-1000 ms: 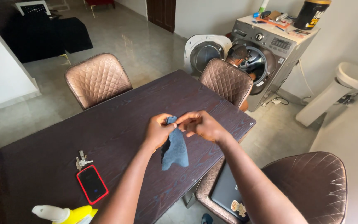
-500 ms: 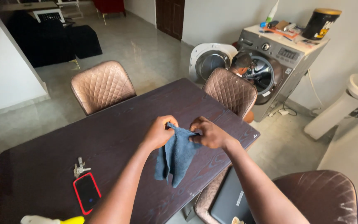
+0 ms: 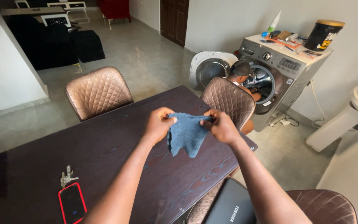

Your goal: Wiping a wooden dining table with a blue cloth to clean it.

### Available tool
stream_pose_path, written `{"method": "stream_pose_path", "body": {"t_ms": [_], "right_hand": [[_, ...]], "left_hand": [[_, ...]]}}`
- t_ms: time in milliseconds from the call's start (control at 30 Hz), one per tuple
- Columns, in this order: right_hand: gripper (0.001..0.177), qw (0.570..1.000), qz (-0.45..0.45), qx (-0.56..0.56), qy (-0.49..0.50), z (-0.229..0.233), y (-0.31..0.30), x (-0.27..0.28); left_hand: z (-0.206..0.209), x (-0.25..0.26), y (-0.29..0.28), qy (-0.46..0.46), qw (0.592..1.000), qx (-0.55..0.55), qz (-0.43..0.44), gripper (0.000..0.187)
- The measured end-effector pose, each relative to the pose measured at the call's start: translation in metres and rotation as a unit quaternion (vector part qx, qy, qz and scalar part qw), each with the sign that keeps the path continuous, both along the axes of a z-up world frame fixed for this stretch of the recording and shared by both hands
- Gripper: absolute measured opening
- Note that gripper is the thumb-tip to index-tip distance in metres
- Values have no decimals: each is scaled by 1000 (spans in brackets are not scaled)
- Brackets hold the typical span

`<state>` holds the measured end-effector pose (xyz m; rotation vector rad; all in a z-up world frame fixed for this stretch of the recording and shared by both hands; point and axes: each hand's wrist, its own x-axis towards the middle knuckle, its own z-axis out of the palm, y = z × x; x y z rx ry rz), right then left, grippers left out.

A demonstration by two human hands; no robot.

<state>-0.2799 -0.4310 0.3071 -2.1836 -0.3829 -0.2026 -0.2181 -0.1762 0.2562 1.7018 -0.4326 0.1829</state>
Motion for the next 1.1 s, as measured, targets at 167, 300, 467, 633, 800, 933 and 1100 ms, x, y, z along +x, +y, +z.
{"method": "stream_pose_path", "body": {"t_ms": [167, 300, 467, 633, 800, 933, 1100], "right_hand": [[12, 994, -22, 106, 27, 18, -15, -8], [15, 996, 5, 88, 27, 35, -19, -7], [50, 837, 30, 475, 271, 52, 46, -48], [43, 832, -6, 426, 354, -103, 36, -34], [33, 738, 93, 581, 332, -61, 62, -63], [35, 801, 86, 468, 363, -40, 80, -68], [40, 807, 163, 513, 241, 22, 91, -89]], "left_hand": [[12, 11, -12, 26, 996, -68, -52, 19], [50, -3, -4, 33, 989, -105, -97, 23], [54, -68, 2, 156, 960, -218, -87, 51], [-88, -95, 29, 291, 943, -121, -103, 50], [-41, -104, 55, 330, 930, -134, -93, 42], [-43, -87, 66, 278, 952, -103, -80, 40], [42, -113, 68, 189, 963, -177, -80, 33]]}}
